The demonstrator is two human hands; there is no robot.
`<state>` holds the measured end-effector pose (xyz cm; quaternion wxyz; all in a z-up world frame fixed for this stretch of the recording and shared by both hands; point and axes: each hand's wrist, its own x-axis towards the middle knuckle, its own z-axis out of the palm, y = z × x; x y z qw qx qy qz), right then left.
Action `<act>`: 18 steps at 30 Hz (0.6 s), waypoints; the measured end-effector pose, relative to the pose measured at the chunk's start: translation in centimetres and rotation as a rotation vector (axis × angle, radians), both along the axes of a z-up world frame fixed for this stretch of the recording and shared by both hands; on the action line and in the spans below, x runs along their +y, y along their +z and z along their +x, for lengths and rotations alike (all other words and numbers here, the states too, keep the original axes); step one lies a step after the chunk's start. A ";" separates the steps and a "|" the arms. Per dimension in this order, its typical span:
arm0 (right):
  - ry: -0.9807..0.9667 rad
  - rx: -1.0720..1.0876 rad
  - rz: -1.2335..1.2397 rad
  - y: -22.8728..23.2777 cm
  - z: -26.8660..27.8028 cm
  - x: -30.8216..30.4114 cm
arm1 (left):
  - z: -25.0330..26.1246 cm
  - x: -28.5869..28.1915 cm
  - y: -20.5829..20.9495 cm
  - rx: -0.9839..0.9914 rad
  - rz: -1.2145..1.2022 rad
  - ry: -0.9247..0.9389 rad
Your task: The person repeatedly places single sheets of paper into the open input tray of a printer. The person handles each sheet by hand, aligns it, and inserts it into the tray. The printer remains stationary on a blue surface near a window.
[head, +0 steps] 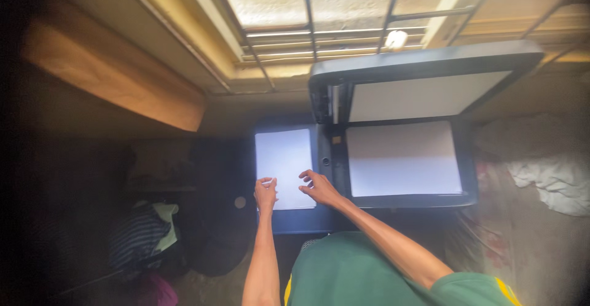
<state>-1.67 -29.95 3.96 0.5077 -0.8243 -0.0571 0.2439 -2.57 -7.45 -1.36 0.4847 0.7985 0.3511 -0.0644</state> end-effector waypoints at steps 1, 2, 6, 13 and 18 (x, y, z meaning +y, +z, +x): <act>-0.008 0.082 -0.019 -1.5 -0.3 1.6 | -0.7 1.2 -0.6 -0.003 0.089 -0.043; -0.025 0.105 -0.061 -3.0 -0.5 3.0 | -1.5 2.4 -1.1 -0.006 0.178 -0.087; -0.157 0.212 -0.206 -8.1 -0.7 6.0 | -3.3 4.9 -2.4 0.157 0.151 -0.132; -0.335 0.373 -0.377 -11.1 -1.0 7.1 | -3.3 6.7 -3.8 0.381 0.149 -0.235; -0.475 0.425 -0.374 -11.4 -0.7 7.7 | -3.1 6.2 -4.7 0.386 0.129 -0.284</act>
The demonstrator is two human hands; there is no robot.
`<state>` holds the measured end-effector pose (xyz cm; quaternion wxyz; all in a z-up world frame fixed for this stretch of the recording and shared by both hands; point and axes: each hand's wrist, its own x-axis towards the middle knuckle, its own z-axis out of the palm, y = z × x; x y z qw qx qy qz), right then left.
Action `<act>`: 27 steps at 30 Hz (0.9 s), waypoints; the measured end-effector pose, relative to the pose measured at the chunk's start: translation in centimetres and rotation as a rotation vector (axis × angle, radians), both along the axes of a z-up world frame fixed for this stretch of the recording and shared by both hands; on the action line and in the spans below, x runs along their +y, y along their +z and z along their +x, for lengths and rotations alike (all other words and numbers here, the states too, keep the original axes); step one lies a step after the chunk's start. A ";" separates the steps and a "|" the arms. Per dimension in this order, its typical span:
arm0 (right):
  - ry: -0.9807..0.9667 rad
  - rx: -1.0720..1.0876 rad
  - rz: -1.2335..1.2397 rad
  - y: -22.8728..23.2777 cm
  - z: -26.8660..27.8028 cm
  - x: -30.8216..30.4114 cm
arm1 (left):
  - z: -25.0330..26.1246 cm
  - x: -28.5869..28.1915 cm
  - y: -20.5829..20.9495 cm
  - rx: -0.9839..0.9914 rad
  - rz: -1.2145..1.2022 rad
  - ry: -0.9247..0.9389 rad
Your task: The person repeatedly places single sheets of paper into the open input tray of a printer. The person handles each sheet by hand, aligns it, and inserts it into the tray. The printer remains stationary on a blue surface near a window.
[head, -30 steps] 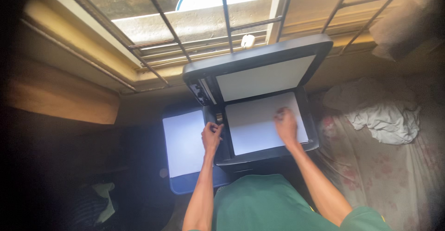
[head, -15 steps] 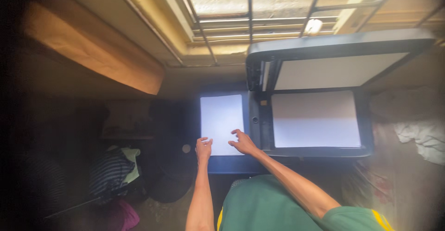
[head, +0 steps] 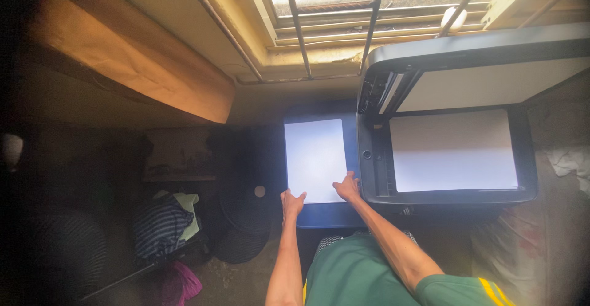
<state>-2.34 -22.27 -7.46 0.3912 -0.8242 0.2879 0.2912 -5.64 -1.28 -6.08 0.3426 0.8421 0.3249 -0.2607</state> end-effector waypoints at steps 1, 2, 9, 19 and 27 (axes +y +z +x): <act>-0.023 -0.012 0.004 0.0 0.0 0.2 | 0.1 0.0 -0.1 0.013 0.001 -0.003; -0.025 -0.020 0.007 -0.1 0.1 0.6 | 0.1 0.0 -0.1 0.025 0.002 -0.006; -0.008 0.068 -0.130 0.1 -0.1 1.9 | -0.1 0.5 0.0 -0.008 -0.023 -0.016; -0.027 0.045 -0.119 -0.1 -0.4 1.6 | -0.4 0.7 0.0 -0.013 -0.024 -0.027; -0.045 -0.102 -0.083 1.2 -0.8 1.8 | -0.3 0.6 0.3 -0.003 -0.032 -0.012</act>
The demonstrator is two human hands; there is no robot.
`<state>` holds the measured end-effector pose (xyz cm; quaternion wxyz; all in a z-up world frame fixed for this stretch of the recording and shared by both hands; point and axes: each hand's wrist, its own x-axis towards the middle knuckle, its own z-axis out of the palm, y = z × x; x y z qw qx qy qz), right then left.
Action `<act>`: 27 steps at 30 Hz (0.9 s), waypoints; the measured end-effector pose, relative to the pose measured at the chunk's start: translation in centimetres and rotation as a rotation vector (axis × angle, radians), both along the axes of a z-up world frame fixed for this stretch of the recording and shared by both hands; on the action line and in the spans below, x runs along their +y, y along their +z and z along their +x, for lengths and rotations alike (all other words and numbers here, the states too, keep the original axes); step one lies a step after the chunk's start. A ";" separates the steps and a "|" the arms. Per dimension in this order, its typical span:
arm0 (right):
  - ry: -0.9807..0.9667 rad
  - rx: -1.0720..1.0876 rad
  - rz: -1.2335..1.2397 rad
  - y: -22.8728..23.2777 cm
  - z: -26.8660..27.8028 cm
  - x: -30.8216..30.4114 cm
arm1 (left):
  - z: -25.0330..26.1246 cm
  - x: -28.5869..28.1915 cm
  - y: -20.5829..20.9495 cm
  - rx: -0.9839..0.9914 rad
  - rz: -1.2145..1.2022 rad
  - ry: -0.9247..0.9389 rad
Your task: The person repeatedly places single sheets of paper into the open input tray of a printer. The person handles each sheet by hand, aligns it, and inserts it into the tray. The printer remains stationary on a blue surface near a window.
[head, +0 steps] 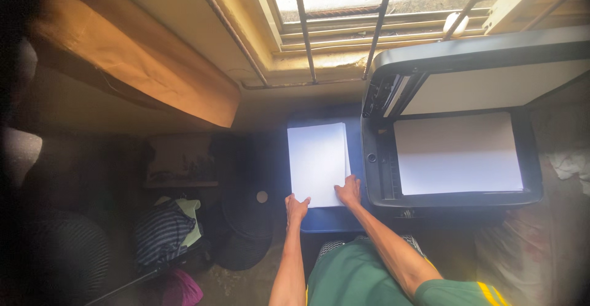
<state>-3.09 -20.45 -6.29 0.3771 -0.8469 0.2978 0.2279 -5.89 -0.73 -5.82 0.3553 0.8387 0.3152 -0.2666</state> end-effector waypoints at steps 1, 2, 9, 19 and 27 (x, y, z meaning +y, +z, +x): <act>0.026 -0.050 -0.013 0.5 -0.1 0.2 | -0.1 0.0 0.0 0.000 0.001 -0.003; 0.063 -0.122 -0.022 1.0 0.0 0.3 | 0.1 0.0 0.0 -0.003 0.001 -0.006; 0.337 -0.402 -0.201 3.8 -0.4 0.4 | 0.5 0.4 0.7 0.012 -0.020 0.002; 0.440 -0.414 -0.298 5.5 -0.8 0.5 | 0.9 0.4 1.9 0.030 -0.024 -0.031; 0.432 -0.615 -0.154 14.8 -0.4 -1.0 | 1.9 1.1 3.5 -0.214 -0.022 0.037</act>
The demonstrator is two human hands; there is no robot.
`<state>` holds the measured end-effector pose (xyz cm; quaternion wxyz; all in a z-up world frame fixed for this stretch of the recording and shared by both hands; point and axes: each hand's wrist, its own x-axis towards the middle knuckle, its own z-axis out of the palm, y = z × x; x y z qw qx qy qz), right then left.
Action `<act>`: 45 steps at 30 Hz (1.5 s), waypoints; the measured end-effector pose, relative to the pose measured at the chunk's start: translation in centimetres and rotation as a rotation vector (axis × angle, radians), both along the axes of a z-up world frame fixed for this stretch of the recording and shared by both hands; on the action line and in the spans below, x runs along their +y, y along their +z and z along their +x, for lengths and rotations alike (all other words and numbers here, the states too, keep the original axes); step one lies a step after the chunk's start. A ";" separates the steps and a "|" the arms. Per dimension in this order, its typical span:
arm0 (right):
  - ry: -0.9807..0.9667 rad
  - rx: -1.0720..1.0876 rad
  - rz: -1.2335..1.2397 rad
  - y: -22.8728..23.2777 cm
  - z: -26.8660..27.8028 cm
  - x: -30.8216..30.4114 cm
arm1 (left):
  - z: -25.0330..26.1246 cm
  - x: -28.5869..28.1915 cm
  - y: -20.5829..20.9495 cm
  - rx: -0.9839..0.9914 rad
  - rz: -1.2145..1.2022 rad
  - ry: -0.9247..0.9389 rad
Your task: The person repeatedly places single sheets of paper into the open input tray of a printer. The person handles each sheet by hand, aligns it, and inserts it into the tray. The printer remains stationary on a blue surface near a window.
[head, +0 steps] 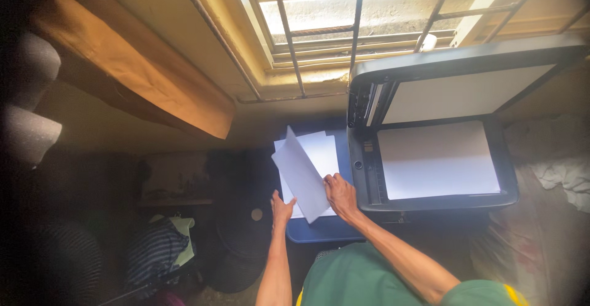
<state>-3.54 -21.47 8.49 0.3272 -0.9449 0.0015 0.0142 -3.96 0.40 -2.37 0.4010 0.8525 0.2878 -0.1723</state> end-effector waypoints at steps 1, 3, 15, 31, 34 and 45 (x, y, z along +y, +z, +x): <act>0.014 0.007 0.014 1.4 -0.1 -0.7 | 0.4 0.3 0.5 -0.100 0.010 0.019; 0.072 -0.021 0.054 4.0 0.0 -2.8 | 1.7 1.0 1.8 -0.364 -0.030 0.048; -0.224 -0.159 0.661 10.8 3.6 -22.8 | 5.7 -8.3 9.8 -0.208 -0.589 -0.307; -0.579 0.062 0.191 -1.6 0.1 -43.7 | 8.6 -31.7 9.7 -0.342 -0.042 -0.318; -0.630 0.120 0.031 -1.1 0.4 -43.4 | 9.1 -33.3 8.6 -0.430 0.022 -0.325; -0.541 0.090 -0.196 -0.4 0.8 -43.9 | 8.1 -35.3 9.4 -0.616 0.155 -0.397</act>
